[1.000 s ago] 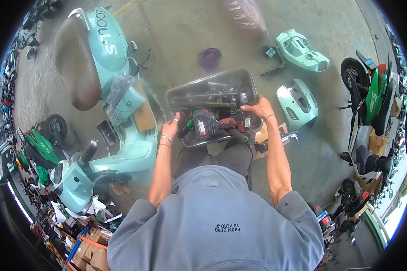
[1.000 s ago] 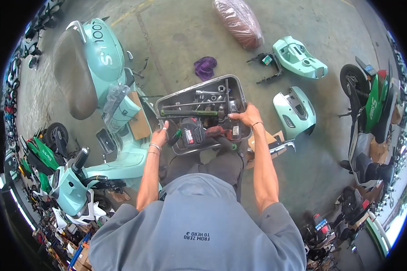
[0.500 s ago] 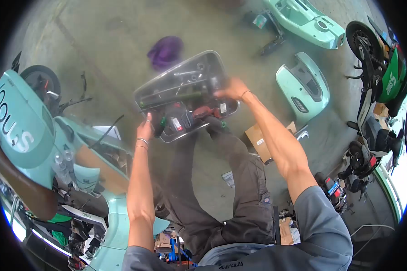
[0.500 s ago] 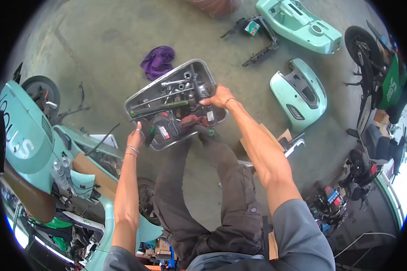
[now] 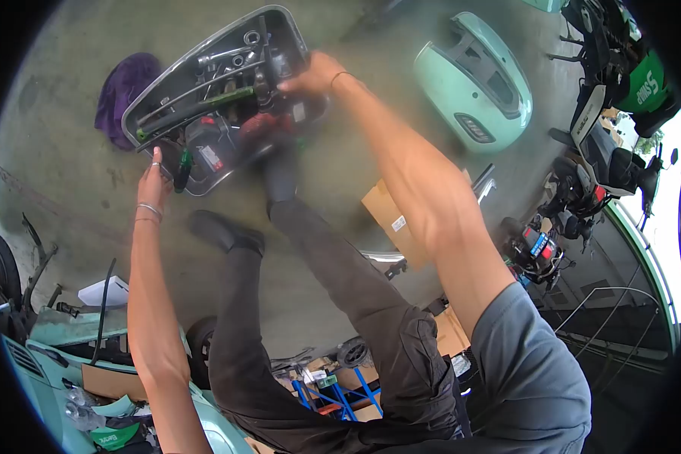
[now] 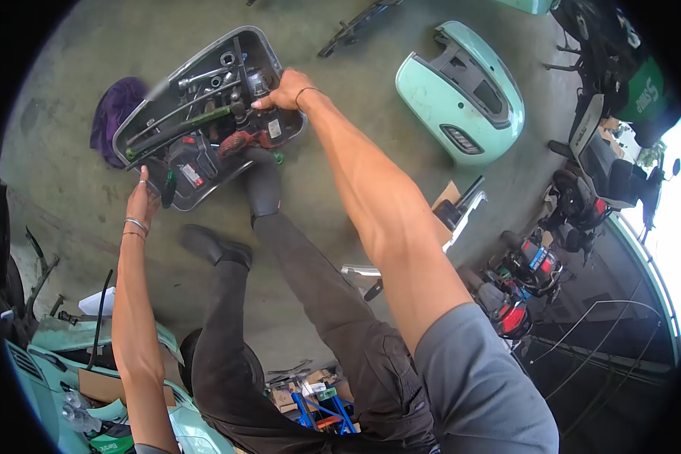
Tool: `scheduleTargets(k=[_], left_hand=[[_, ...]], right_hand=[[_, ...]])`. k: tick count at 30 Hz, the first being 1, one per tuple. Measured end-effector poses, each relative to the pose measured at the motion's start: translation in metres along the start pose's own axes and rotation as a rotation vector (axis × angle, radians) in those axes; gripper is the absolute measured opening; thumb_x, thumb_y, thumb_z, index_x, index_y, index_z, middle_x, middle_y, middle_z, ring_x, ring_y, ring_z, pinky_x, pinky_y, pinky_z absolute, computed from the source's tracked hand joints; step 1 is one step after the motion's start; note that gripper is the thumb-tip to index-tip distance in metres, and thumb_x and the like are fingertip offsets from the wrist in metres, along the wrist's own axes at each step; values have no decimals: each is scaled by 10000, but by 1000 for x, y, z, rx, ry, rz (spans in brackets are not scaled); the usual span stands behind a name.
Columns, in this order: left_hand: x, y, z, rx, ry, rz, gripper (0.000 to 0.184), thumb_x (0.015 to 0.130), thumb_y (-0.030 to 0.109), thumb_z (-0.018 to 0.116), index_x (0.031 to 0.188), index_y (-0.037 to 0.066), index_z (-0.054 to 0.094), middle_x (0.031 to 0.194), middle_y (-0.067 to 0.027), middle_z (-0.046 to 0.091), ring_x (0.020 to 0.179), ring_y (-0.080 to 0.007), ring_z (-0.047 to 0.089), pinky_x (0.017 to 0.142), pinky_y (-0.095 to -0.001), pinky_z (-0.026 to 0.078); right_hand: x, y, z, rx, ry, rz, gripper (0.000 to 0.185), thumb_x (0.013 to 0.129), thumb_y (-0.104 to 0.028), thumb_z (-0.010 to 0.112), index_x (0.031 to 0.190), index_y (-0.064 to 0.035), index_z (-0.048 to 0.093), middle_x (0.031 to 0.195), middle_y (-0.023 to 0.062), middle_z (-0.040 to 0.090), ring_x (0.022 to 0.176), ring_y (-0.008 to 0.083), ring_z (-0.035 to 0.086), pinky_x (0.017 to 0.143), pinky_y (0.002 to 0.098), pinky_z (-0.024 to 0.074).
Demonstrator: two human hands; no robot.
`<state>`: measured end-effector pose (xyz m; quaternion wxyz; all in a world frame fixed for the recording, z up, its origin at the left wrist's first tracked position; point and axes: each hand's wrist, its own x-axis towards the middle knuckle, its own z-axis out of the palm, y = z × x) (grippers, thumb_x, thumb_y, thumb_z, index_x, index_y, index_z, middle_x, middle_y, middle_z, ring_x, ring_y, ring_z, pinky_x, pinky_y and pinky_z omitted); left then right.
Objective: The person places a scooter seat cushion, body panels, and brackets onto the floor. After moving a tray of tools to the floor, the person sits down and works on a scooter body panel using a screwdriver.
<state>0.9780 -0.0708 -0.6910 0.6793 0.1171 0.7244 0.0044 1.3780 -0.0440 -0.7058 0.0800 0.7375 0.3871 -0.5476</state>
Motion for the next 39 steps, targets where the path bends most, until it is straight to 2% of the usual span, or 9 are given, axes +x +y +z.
scheduleTargets(k=[7,11,13,15,19,21,27,29,39], left_hand=[[14,7,3,30,32,-28,775,837,625,516,1291,-1,459,1291,-112,499,1213,-239,446,1043,-392,303],[24,3,-11,432,192,135,544,882,452,559,1119,-36,593,925,-96,654,843,-205,629,782,-331,477],[35,-6,-21,802,270,294,412,892,342,564,972,-54,646,717,-81,637,669,-167,624,638,-308,482],[46,-8,-32,815,238,369,349,880,323,550,849,-13,640,652,-148,612,641,-209,580,646,-338,451],[39,8,-41,1093,155,457,387,858,399,582,861,22,674,723,-198,649,726,-378,626,698,-434,470],[39,18,-45,1217,146,492,384,851,373,607,843,-3,686,724,-210,650,711,-321,650,695,-382,480],[49,42,-50,1348,-22,574,377,832,373,632,806,1,687,725,-207,638,698,-336,629,665,-392,466],[48,48,-54,1399,-150,499,408,829,438,603,873,46,706,830,-206,659,820,-387,621,743,-434,477],[36,24,-52,1266,-5,662,351,826,367,624,875,28,697,913,-184,647,846,-373,605,754,-423,461]], right_hand=[[23,42,33,105,-1,58,871,557,-412,853,1217,24,490,1223,200,540,1150,319,516,964,378,426],[21,48,46,105,25,-6,879,590,-447,822,1244,8,451,1254,179,505,1182,317,480,967,402,421],[17,46,49,12,74,-35,880,626,-469,795,1264,7,420,1282,176,468,1206,317,454,972,422,416],[3,32,40,-99,136,-52,858,661,-478,770,1264,13,406,1290,178,450,1210,323,447,970,436,416],[-15,12,13,-163,47,-61,849,685,-498,745,1249,34,399,1275,203,451,1188,356,462,948,436,425],[-17,7,7,-195,16,-43,855,684,-505,743,1246,39,398,1265,210,454,1184,361,464,943,437,425],[-11,24,17,-152,95,-114,878,680,-511,740,1266,38,386,1262,211,459,1178,368,466,950,433,420],[-11,29,22,-77,110,-162,878,667,-508,749,1256,40,399,1243,214,476,1170,363,476,952,428,418],[-22,32,36,96,234,-189,805,640,-443,783,1216,21,465,1206,213,526,1140,339,506,945,405,414]])
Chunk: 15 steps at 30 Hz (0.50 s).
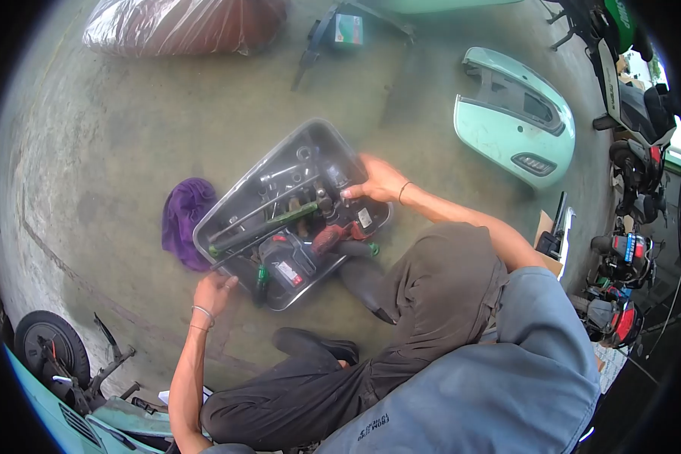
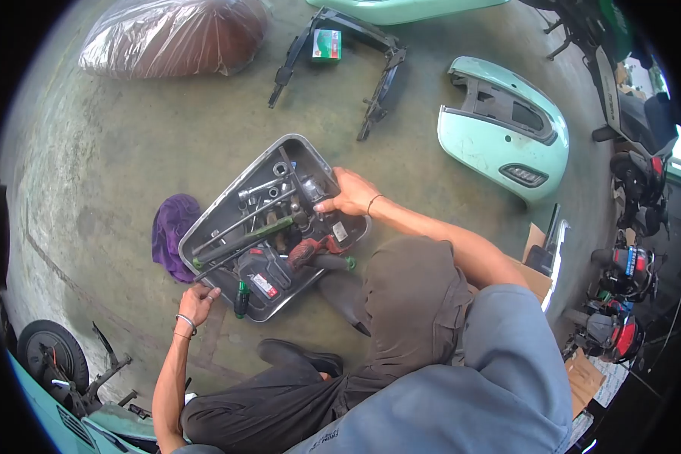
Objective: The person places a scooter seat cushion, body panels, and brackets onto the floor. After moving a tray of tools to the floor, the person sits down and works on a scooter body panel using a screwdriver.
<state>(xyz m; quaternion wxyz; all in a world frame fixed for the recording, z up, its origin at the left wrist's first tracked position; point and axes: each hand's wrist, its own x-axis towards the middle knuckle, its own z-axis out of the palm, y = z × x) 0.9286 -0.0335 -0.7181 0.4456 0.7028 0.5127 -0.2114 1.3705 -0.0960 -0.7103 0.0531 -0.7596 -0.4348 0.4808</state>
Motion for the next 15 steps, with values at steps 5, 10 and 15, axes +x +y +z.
scheduleTargets(k=[5,10,15], left_hand=[[-13,7,19,-75,201,-60,350,843,352,616,899,12,679,872,-173,639,796,-347,607,730,-403,460],[-40,28,20,121,291,-86,354,861,373,579,982,57,682,896,-171,650,845,-346,622,765,-416,480],[-43,23,20,61,190,-135,397,854,394,576,1072,70,650,955,-181,662,914,-353,621,793,-425,491]], right_hand=[[15,23,10,93,13,-112,829,620,-392,809,1223,67,473,1156,250,573,1090,336,559,940,383,430],[2,7,9,113,52,-68,829,604,-381,824,1214,70,488,1119,212,609,1060,288,588,927,352,442],[-18,-4,14,137,113,-43,822,612,-361,833,1217,77,490,1136,209,603,1066,276,585,939,348,431]])
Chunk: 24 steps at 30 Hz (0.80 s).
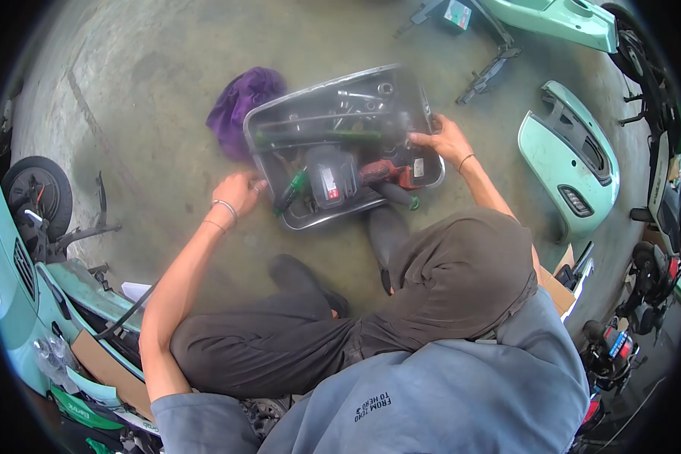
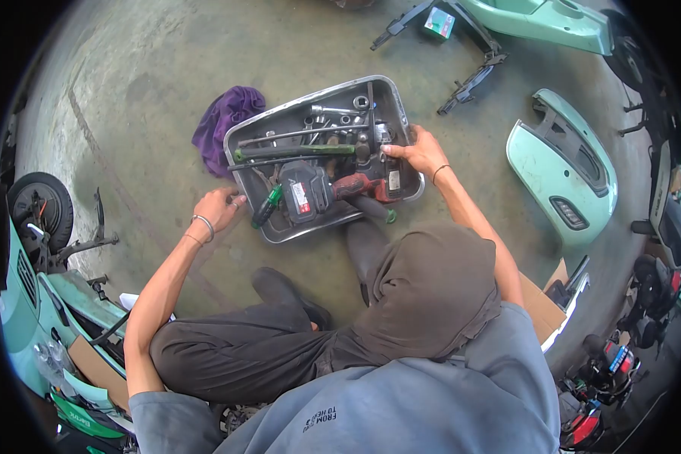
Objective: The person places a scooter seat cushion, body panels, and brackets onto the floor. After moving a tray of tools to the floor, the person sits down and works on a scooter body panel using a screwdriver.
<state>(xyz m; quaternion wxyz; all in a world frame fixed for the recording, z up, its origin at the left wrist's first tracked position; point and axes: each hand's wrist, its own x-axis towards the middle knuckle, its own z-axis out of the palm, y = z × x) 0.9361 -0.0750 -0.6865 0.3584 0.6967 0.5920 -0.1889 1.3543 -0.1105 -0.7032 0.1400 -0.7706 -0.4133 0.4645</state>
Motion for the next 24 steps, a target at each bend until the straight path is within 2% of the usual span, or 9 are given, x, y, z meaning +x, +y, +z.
scheduleTargets(k=[5,8,15,16,17,21,22,24], left_hand=[[-1,-18,19,122,22,5,425,869,419,548,1075,61,646,956,-175,665,918,-351,622,799,-424,490],[1,-22,22,17,-46,-46,436,875,429,535,1076,58,645,963,-178,663,927,-350,620,810,-424,487],[4,-28,17,-18,-59,20,507,849,465,563,1105,31,626,1002,-214,649,949,-372,616,843,-421,479],[3,-22,10,-11,-75,9,526,835,452,588,1125,13,609,1014,-199,653,969,-356,615,856,-411,474],[2,-17,3,-2,-87,-4,550,822,439,613,1145,-5,592,1026,-184,657,988,-339,614,869,-401,469],[7,-26,-2,37,-55,-5,505,817,401,629,1147,19,597,979,-189,663,953,-325,626,844,-398,477],[7,-28,-5,43,-52,15,505,817,401,629,1147,19,597,979,-189,663,953,-325,626,844,-398,477],[4,-35,-11,79,45,14,467,819,366,634,1131,20,604,954,-194,664,918,-320,636,817,-391,485]], right_hand=[[5,5,1,33,22,4,865,606,-323,841,1255,98,453,1182,228,574,1119,285,556,972,344,410],[6,5,0,40,30,20,876,590,-305,849,1258,98,452,1188,229,570,1127,285,551,985,346,401],[14,23,4,203,0,28,878,559,-281,859,1249,94,466,1181,230,574,1095,284,571,955,341,429],[21,32,5,152,-24,24,886,553,-301,860,1249,85,471,1176,230,577,1099,287,568,951,344,431],[25,41,11,116,50,9,896,552,-341,854,1247,79,475,1172,233,579,1109,299,561,956,353,428],[10,31,-8,-190,97,-88,852,609,-488,779,1240,18,512,1187,217,573,1139,339,528,974,405,408],[9,36,-25,-310,104,-97,754,665,-508,732,1209,-19,548,1208,188,558,1151,333,507,962,418,413],[22,74,-65,-488,355,-156,618,719,-455,711,1172,-57,577,1201,158,549,1148,321,490,946,416,421]])
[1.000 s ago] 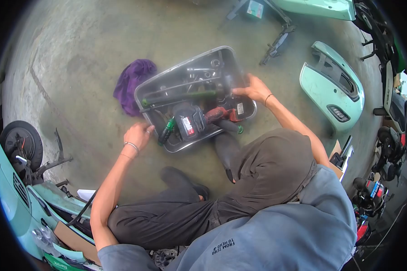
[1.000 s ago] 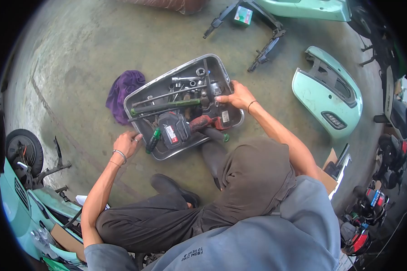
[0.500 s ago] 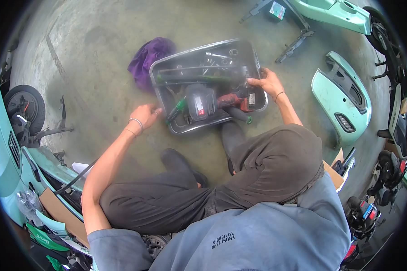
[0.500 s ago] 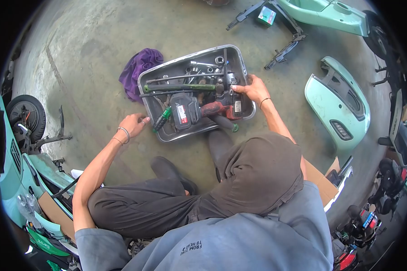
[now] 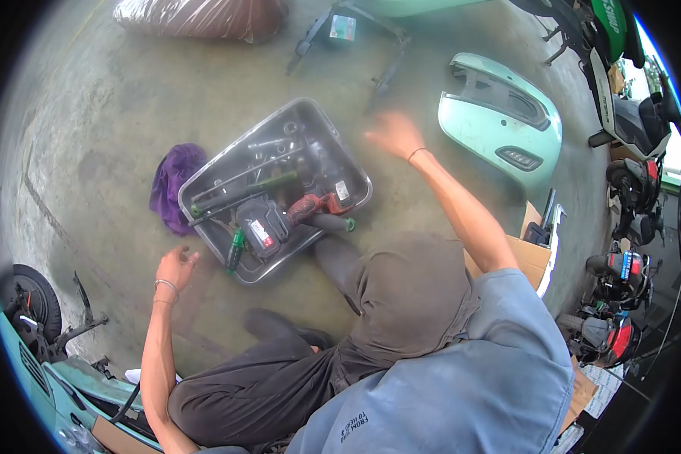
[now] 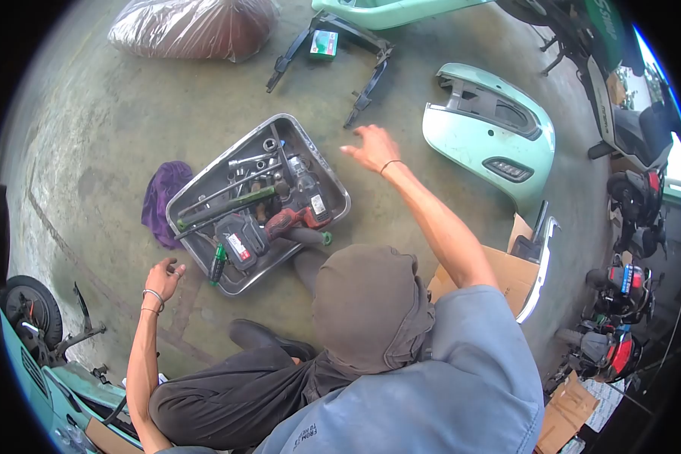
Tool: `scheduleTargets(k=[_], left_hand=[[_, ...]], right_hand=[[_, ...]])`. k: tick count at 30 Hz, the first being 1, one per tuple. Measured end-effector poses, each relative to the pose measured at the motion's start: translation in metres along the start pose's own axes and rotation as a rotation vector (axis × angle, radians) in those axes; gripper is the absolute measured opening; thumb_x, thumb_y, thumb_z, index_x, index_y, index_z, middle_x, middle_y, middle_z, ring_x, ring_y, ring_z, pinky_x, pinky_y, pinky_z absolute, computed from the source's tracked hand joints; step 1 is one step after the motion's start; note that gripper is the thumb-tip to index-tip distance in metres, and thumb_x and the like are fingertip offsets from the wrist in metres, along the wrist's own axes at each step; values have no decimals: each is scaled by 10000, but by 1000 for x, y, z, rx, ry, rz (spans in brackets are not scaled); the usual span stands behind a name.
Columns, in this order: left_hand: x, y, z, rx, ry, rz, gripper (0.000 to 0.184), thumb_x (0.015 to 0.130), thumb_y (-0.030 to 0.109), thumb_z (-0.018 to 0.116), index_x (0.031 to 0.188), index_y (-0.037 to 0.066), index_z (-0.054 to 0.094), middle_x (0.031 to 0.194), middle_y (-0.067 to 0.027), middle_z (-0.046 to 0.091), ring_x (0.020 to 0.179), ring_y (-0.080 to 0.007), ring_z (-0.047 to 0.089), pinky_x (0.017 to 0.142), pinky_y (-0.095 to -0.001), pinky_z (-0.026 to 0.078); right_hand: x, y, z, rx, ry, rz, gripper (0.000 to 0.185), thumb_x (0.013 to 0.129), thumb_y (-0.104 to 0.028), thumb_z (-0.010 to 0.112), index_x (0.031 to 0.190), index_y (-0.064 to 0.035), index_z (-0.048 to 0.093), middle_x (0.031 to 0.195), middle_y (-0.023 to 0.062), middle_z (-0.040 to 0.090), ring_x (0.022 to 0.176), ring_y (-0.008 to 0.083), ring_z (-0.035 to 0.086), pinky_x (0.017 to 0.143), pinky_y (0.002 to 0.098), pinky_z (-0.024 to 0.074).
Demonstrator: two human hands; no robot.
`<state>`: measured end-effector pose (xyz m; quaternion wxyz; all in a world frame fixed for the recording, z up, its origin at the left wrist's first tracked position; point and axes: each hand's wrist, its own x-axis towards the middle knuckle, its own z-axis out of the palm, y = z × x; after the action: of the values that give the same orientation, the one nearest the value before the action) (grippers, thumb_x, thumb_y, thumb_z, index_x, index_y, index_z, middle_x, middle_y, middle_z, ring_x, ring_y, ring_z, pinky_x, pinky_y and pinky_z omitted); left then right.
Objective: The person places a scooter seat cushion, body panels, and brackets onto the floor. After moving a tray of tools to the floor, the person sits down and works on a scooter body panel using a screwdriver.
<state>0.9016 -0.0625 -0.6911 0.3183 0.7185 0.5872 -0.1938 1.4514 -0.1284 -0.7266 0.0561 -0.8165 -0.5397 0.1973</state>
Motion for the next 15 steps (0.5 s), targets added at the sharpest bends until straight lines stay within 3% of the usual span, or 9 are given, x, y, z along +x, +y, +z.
scheduleTargets(k=[1,3,5,7,9,10,15], left_hand=[[-2,-6,0,1,-1,6,467,819,366,634,1131,20,604,954,-194,664,918,-320,636,817,-391,485],[-5,-16,-1,-192,81,-56,436,822,330,636,1115,8,608,944,-194,665,888,-317,644,793,-383,492],[-10,-19,1,-192,106,-63,411,824,301,638,1107,4,612,937,-192,667,864,-312,651,772,-378,497],[-11,-31,11,-192,89,-77,405,828,301,634,1108,10,613,926,-189,669,853,-308,654,763,-378,497],[-16,-26,13,-216,73,-85,391,826,296,636,1098,15,618,915,-189,668,842,-307,655,757,-379,498],[-18,-23,12,-219,60,-85,384,823,288,639,1090,13,620,912,-189,668,838,-306,656,754,-378,499],[-17,-37,12,-204,93,-60,362,812,253,648,1073,3,623,907,-191,667,814,-303,659,740,-372,503]], right_hand=[[1,15,-29,-120,62,86,536,748,-411,697,1156,-81,585,1172,134,549,1134,311,482,929,419,429],[9,85,-66,-319,242,241,550,755,-374,695,1194,-79,544,1200,161,512,1126,330,474,927,442,424],[5,148,-107,-440,328,494,585,768,-384,682,1205,-36,510,1217,181,469,1165,349,432,941,461,404],[-5,192,-143,-589,343,573,635,757,-419,687,1210,-17,496,1239,183,455,1184,353,417,975,471,367],[-12,222,-167,-636,216,605,739,721,-483,703,1249,-23,467,1266,186,442,1223,350,389,1015,480,320],[-10,229,-178,-581,102,680,907,651,-562,729,1313,-29,413,1339,190,398,1294,343,327,1052,490,274],[11,228,-205,-619,-225,719,1078,557,-628,756,1362,-27,366,1405,188,363,1348,312,273,1095,532,188]])
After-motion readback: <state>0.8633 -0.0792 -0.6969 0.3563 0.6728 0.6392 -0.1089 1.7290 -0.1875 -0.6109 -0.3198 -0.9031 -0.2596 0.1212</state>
